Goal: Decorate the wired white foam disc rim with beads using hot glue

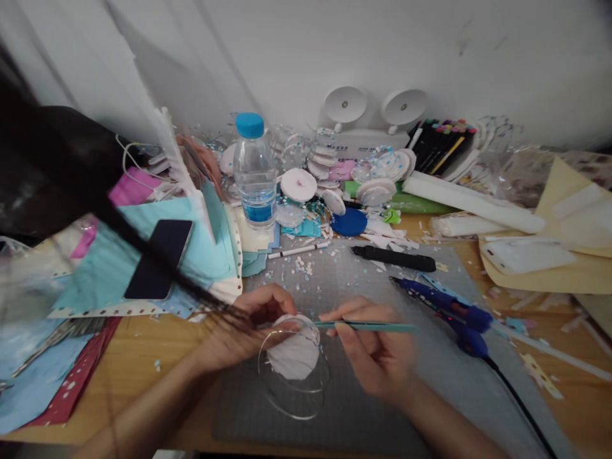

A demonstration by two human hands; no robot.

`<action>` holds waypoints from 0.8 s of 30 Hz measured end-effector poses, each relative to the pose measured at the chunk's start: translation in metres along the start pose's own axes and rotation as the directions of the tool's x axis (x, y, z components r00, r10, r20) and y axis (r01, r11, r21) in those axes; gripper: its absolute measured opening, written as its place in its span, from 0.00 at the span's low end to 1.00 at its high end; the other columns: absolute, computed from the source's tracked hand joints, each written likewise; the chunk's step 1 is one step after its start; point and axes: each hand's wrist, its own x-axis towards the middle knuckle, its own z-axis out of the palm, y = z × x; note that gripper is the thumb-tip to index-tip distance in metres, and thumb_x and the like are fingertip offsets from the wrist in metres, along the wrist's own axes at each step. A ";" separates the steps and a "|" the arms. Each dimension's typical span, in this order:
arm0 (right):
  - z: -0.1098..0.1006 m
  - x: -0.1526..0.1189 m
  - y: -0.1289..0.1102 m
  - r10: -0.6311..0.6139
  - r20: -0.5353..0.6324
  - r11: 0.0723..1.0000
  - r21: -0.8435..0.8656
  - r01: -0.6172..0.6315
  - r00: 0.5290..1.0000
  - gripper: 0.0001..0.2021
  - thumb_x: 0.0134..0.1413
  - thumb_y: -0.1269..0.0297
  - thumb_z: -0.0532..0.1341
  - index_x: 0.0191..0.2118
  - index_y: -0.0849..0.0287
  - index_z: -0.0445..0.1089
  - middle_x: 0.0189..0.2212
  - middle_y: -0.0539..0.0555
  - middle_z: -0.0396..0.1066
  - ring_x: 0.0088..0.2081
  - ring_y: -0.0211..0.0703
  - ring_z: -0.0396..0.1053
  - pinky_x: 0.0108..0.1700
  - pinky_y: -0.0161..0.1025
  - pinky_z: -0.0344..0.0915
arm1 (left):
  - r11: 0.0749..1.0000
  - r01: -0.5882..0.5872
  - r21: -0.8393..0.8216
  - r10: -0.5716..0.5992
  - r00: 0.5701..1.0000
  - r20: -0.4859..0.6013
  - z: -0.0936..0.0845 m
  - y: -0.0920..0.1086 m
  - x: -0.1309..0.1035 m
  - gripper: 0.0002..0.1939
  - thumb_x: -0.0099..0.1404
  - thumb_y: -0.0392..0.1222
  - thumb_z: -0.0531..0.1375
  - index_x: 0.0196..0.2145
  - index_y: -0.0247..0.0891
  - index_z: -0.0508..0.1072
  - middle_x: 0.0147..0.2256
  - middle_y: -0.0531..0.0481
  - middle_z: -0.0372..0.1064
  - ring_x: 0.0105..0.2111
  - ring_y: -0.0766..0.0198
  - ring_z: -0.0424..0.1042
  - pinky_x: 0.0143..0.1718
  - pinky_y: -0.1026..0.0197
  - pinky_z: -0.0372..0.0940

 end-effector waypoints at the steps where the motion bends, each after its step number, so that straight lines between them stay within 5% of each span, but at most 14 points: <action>1: 0.000 0.000 0.000 -0.022 -0.001 1.000 -0.005 0.022 1.000 0.14 0.51 0.79 0.57 0.41 0.54 0.64 0.32 0.51 0.73 0.32 0.41 0.73 0.33 0.41 0.71 | 1.000 0.006 -0.007 -0.006 1.000 0.001 0.000 0.000 0.000 0.11 0.58 0.42 0.64 0.34 0.34 0.67 0.29 0.52 0.64 0.27 0.70 0.63 0.26 0.68 0.58; 24: -0.006 0.011 -0.014 -0.133 0.149 0.952 -0.255 0.168 0.980 0.11 0.51 0.76 0.57 0.38 0.55 0.70 0.30 0.54 0.76 0.27 0.40 0.72 0.29 0.38 0.72 | 0.998 -0.008 -0.056 0.008 1.000 -0.002 0.001 0.001 -0.001 0.10 0.57 0.41 0.65 0.33 0.33 0.68 0.29 0.52 0.66 0.27 0.71 0.65 0.27 0.69 0.61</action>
